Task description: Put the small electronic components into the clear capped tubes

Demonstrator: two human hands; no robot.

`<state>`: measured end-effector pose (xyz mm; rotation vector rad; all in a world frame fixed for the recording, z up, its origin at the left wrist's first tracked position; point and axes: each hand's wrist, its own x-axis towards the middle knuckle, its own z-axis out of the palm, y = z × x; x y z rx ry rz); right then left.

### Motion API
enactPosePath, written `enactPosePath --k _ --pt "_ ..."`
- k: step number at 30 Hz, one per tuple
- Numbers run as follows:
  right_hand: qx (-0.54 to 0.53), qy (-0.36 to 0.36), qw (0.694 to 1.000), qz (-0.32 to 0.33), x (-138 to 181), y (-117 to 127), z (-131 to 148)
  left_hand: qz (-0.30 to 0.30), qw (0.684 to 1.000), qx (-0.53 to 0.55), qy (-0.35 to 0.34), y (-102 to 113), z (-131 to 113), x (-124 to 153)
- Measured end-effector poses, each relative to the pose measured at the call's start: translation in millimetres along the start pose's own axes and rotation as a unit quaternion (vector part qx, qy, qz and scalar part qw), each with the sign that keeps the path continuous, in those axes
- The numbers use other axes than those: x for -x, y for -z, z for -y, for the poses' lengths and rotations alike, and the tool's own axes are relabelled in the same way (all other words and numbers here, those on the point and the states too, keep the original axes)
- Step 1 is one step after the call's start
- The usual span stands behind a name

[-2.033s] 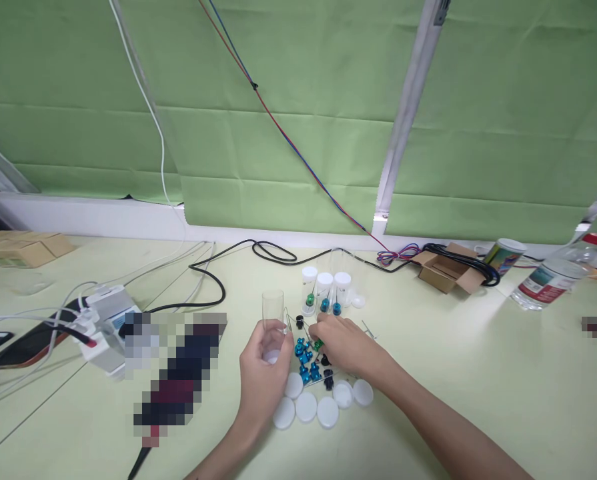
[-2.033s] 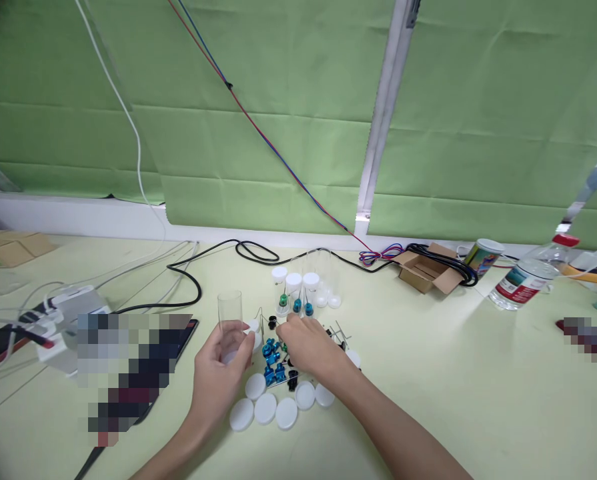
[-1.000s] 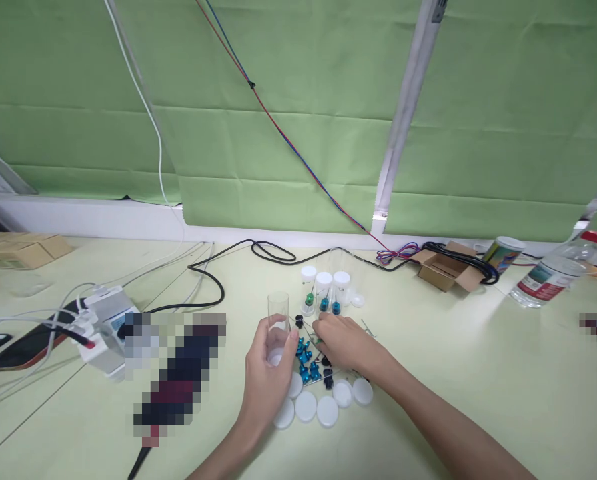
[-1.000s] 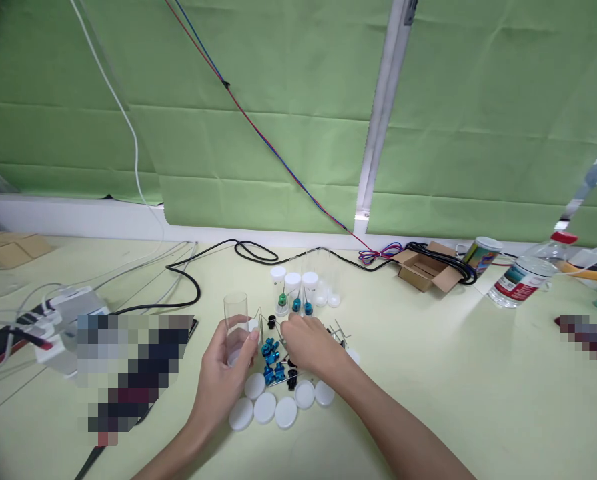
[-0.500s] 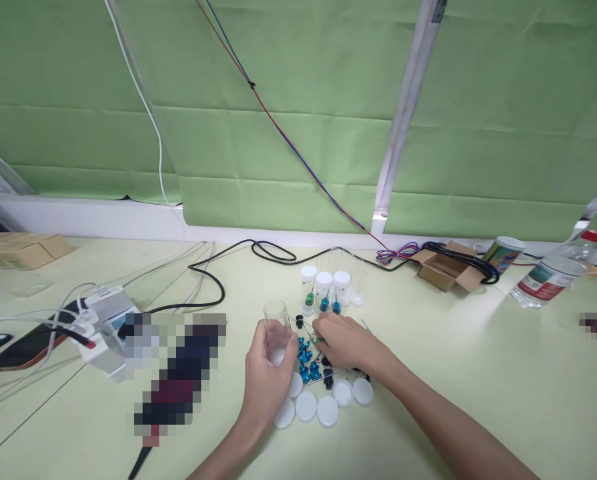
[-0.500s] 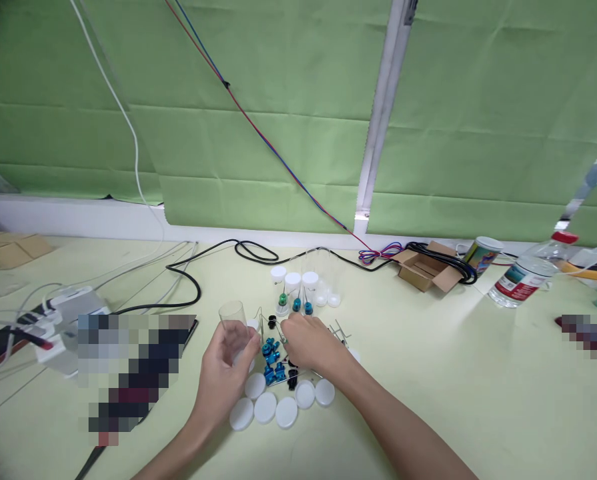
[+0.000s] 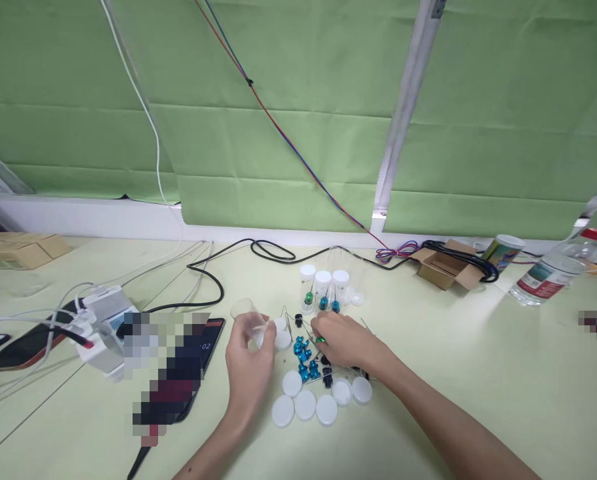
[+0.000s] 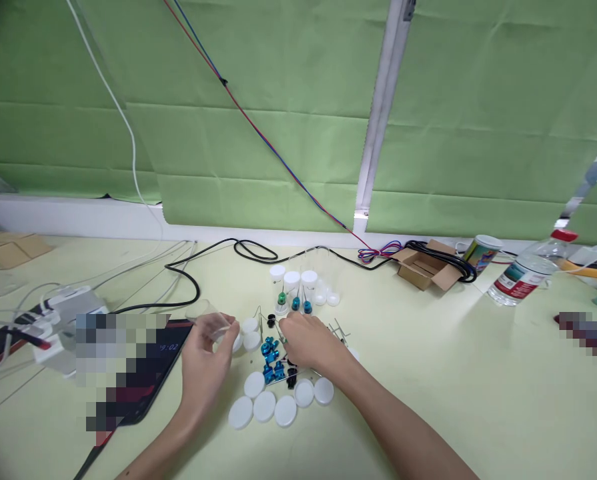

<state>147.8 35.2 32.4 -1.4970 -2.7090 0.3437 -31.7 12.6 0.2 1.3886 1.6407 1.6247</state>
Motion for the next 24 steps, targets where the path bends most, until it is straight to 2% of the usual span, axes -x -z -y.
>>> enactPosePath --k 3,11,19,24 --pt "-0.006 -0.005 1.000 0.004 -0.5 -1.4 -0.5 -0.012 1.000 -0.018 0.022 0.8 8.3 -5.8" --pt "-0.029 0.003 1.000 0.005 -0.9 -0.1 -0.4 0.017 0.998 -0.029 0.047 -1.1 25.1 -12.1" --pt "-0.048 -0.008 0.999 0.008 -1.9 -4.4 -2.6 0.050 0.997 0.017 0.057 -4.9 18.4 -9.5" --pt "-0.065 -0.008 0.998 0.006 -3.1 -5.3 -3.7 0.023 0.998 0.043 0.037 -6.8 12.2 -6.0"
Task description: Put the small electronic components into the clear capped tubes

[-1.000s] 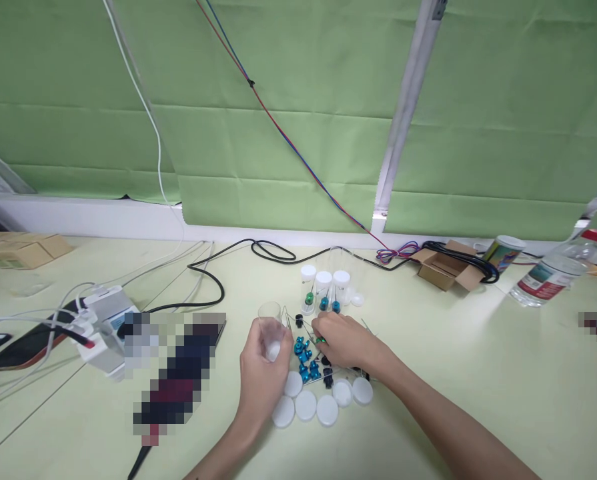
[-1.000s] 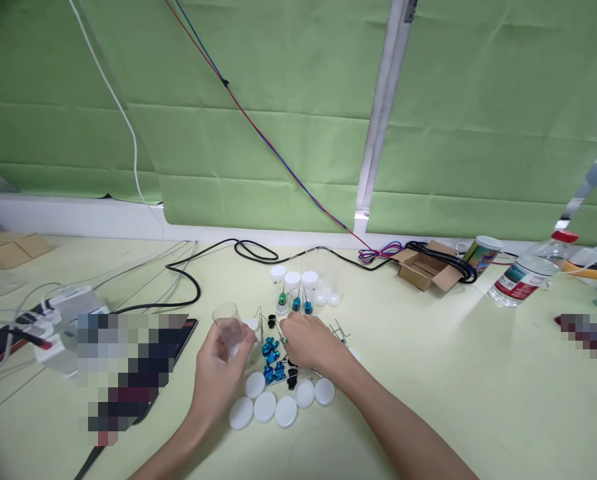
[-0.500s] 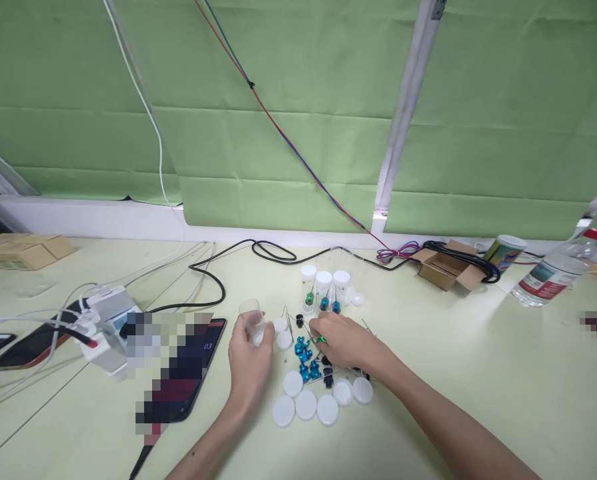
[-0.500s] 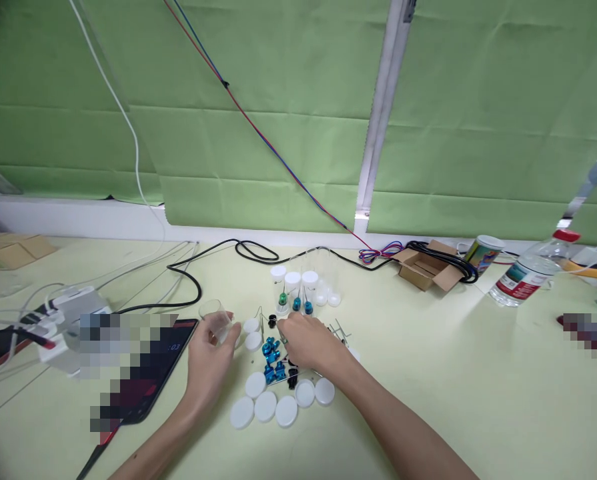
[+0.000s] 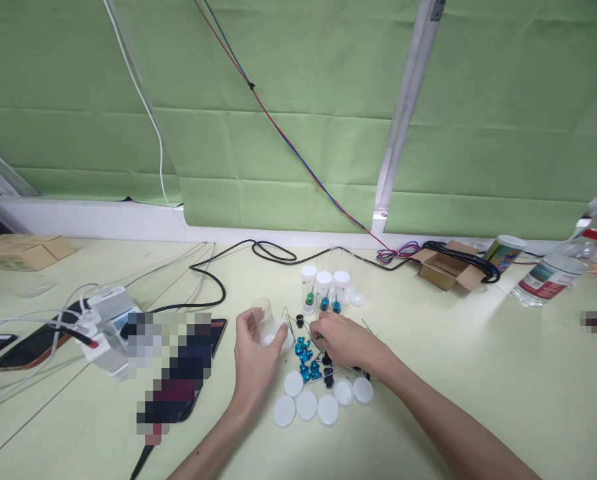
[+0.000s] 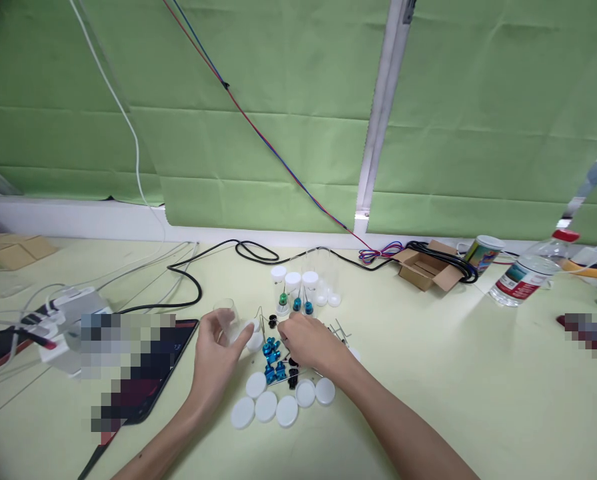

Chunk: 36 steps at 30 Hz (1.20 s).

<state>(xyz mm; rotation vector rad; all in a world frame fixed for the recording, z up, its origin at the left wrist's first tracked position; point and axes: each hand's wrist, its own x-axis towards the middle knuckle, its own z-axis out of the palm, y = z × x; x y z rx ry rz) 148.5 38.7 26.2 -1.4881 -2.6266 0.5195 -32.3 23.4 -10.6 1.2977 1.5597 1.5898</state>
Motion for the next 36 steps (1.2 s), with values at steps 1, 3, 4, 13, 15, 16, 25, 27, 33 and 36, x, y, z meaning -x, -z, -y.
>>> enactPosePath --k 1,3,4,13,15,16,25,27,33,36 --pt "-0.003 -0.001 1.000 -0.001 -0.1 0.2 0.1 -0.014 1.000 0.000 -0.016 0.3 -1.6 1.0" --pt "-0.005 -0.001 1.000 -0.003 0.0 0.7 0.2 -0.052 0.996 -0.018 -0.071 2.2 -5.9 3.3" --pt "-0.006 0.001 1.000 -0.006 0.1 0.7 0.1 -0.078 0.990 -0.034 -0.112 3.7 -8.6 4.7" --pt "-0.039 0.029 0.999 -0.025 -1.0 6.4 -3.7 -0.007 0.895 -0.108 -0.433 8.4 -21.0 24.7" --pt "-0.060 0.040 0.997 -0.031 0.7 12.9 -2.3 0.103 0.902 -0.146 -0.393 5.7 -18.2 26.7" --pt "-0.076 0.047 0.995 -0.035 2.0 16.8 -1.5 0.139 0.905 -0.165 -0.367 4.5 -16.3 27.0" --pt "-0.229 0.091 0.968 -0.044 10.6 37.4 1.1 0.206 0.934 -0.209 -0.203 -0.8 -5.5 26.0" --pt "-0.245 0.098 0.964 -0.035 10.8 37.7 1.6 0.212 0.937 -0.206 -0.187 -0.8 -6.4 26.7" --pt "-0.248 0.121 0.961 -0.031 10.5 38.7 0.6 0.213 0.941 -0.192 -0.180 -0.4 -6.4 30.5" --pt "-0.232 0.142 0.962 -0.030 11.8 42.2 -1.2 0.212 0.944 -0.174 -0.185 -1.2 -7.6 31.3"
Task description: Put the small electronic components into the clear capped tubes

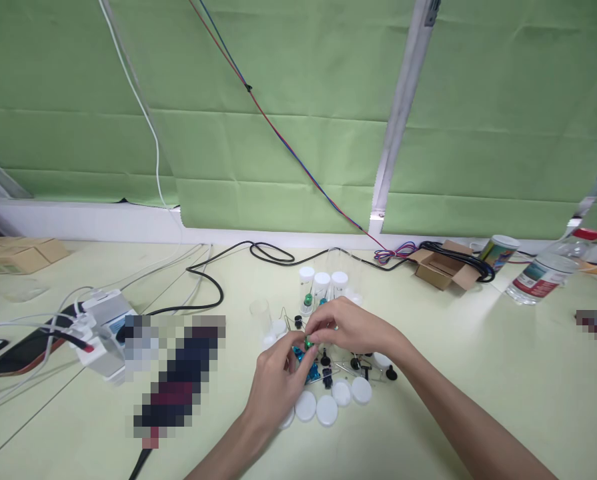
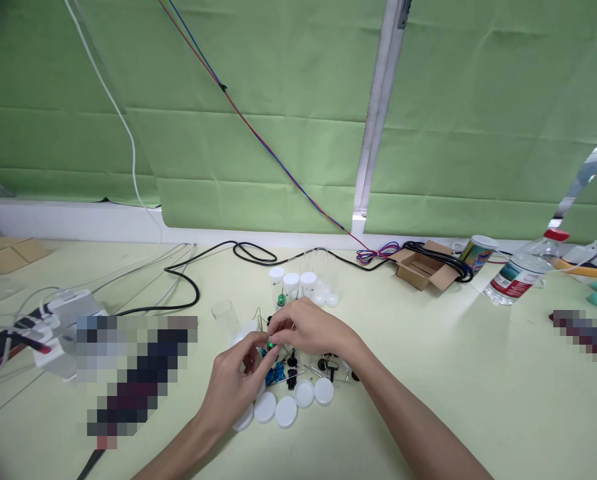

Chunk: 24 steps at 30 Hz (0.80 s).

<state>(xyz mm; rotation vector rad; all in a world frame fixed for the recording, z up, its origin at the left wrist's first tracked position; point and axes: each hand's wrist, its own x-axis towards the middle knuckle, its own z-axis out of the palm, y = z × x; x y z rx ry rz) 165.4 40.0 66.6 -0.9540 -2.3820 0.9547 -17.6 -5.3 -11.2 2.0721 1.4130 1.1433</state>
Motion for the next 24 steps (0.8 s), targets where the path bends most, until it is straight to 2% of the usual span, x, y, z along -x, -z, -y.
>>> enactPosePath --k 8,13,18,24 --pt "0.025 0.018 0.999 0.041 6.4 13.7 9.0 -0.006 1.000 0.014 -0.014 2.5 -3.0 -1.8" --pt "0.052 0.002 0.998 0.025 13.4 26.2 17.0 -0.009 1.000 0.008 -0.004 1.6 -2.6 -2.0" --pt "0.134 -0.041 0.990 -0.011 24.4 38.9 17.5 -0.015 1.000 0.010 0.007 1.5 -2.9 -2.5" --pt "0.199 -0.125 0.971 -0.042 33.5 49.5 5.1 -0.027 0.999 0.015 0.010 1.6 -1.6 -2.1"
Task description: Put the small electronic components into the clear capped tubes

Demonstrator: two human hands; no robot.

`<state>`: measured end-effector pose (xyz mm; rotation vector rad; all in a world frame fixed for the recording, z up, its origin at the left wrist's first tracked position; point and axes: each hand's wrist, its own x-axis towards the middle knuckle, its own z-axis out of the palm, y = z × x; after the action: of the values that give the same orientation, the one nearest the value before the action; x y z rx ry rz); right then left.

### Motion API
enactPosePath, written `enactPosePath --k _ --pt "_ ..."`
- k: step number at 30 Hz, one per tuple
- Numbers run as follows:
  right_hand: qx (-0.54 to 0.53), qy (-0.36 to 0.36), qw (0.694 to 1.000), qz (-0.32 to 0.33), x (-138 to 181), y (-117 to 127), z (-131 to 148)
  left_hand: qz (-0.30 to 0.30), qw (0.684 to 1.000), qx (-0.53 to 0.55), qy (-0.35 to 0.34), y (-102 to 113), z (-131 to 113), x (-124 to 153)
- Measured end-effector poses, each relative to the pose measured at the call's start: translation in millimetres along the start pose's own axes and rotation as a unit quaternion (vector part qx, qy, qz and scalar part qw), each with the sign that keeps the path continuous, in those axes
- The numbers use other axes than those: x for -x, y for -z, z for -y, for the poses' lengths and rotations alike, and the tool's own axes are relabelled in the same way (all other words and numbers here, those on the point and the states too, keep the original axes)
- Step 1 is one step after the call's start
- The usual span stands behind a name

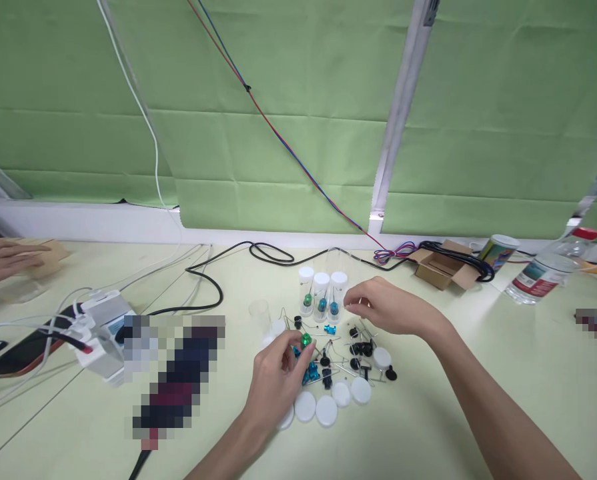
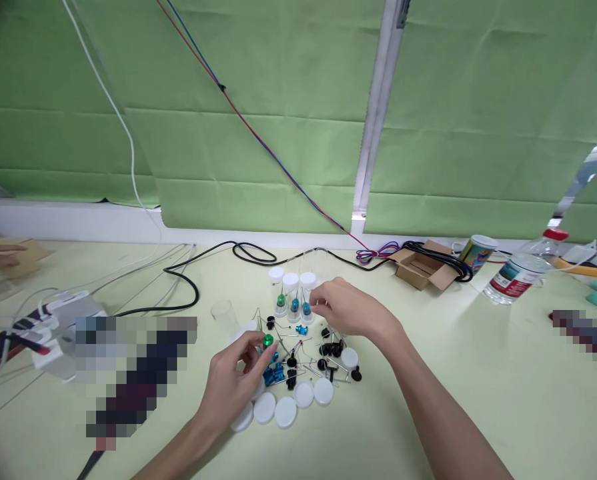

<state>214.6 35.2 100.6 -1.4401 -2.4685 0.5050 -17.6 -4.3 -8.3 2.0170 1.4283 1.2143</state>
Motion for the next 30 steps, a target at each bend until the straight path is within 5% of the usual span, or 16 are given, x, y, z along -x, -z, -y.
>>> enactPosePath --k 9,17,22,30 --pt "0.014 -0.093 0.987 0.130 -15.3 -15.0 -33.7 -0.017 0.996 0.035 -0.080 -3.2 2.4 6.2" --pt "0.032 -0.142 0.975 0.166 -19.7 -21.1 -35.8 0.075 0.976 -0.019 -0.203 -5.2 2.6 14.5" --pt "0.042 -0.167 0.968 0.184 -20.1 -20.4 -32.7 0.099 0.972 -0.024 -0.212 -7.6 1.7 15.5" --pt "0.028 -0.175 0.963 0.203 -20.7 -23.0 -33.6 0.045 0.986 -0.016 -0.159 -10.0 4.7 11.8"
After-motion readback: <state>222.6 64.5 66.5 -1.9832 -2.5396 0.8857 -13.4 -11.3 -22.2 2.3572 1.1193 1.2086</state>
